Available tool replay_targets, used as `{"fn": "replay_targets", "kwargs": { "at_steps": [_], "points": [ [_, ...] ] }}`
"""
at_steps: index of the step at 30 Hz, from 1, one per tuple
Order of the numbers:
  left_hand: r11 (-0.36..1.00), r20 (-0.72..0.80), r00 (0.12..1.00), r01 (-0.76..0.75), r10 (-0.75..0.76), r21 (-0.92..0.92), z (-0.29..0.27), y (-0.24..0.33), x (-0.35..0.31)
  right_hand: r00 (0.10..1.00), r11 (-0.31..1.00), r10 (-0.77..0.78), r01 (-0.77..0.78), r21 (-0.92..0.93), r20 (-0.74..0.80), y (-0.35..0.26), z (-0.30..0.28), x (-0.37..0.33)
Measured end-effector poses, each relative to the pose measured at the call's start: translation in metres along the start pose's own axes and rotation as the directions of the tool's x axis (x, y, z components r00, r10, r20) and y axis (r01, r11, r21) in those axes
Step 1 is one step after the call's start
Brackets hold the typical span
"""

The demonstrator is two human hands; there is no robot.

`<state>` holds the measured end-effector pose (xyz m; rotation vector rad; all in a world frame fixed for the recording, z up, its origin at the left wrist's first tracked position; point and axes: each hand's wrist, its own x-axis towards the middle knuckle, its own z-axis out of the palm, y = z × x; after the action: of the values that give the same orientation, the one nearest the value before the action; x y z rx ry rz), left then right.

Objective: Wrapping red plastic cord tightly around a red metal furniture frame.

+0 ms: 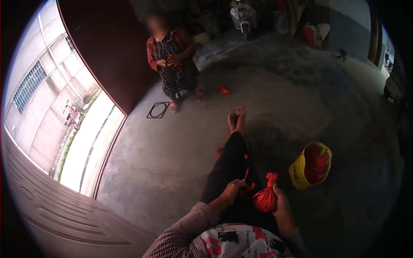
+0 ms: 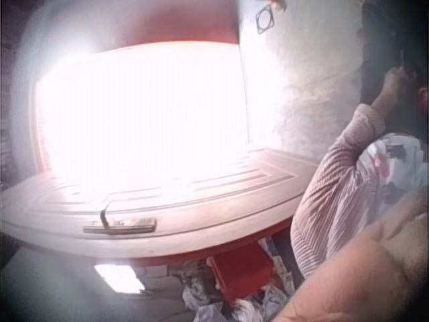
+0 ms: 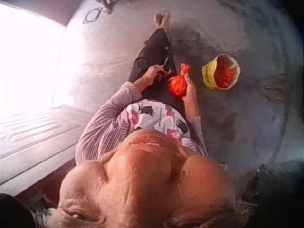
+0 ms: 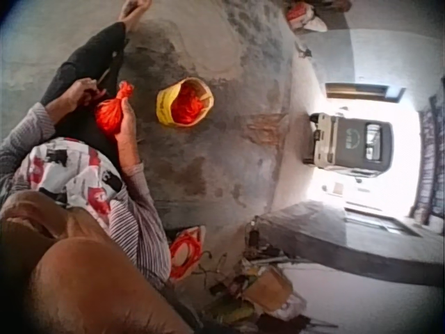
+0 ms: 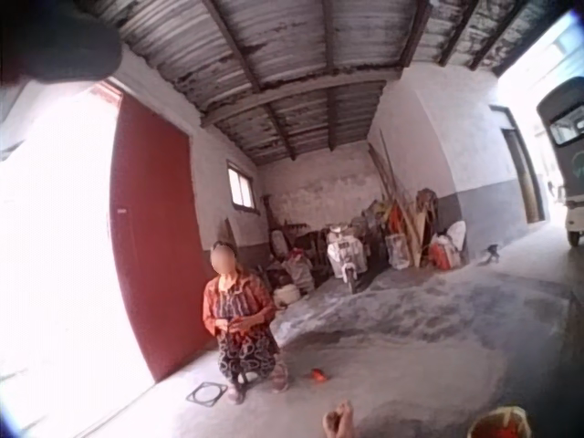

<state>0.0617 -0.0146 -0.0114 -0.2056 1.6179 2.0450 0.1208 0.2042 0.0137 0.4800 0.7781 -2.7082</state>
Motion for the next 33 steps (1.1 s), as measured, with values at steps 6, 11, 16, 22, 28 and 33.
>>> {"fn": "replay_targets", "kwargs": {
  "at_steps": [6,11,16,22,28,33],
  "points": [
    [0.994,-0.057,0.995,0.083,-0.087,-0.066,0.008,0.001,0.000,0.999,1.000,0.011,-0.011,0.007,-0.040,0.009,-0.006,-0.002],
    [0.988,-0.043,0.991,0.122,-0.127,-0.090,0.008,0.000,0.000,1.000,1.000,0.004,-0.003,0.021,-0.026,0.016,-0.006,-0.003],
    [0.992,-0.041,0.991,0.128,-0.129,-0.004,0.004,0.001,-0.002,1.000,1.000,0.000,0.000,-0.006,0.017,0.020,-0.004,-0.004],
    [0.993,-0.066,0.991,0.121,-0.120,0.008,0.009,0.004,-0.005,1.000,0.998,0.000,-0.001,-0.056,-0.022,0.020,-0.004,-0.004],
    [0.993,-0.085,0.991,0.108,-0.104,0.045,0.006,-0.001,-0.004,1.000,0.998,-0.005,0.005,-0.057,-0.003,0.021,-0.007,-0.004],
    [0.993,-0.042,0.993,0.113,-0.112,0.020,0.006,0.003,-0.001,1.000,0.999,0.005,-0.004,-0.050,0.008,0.021,-0.008,-0.004]
  ]
}}
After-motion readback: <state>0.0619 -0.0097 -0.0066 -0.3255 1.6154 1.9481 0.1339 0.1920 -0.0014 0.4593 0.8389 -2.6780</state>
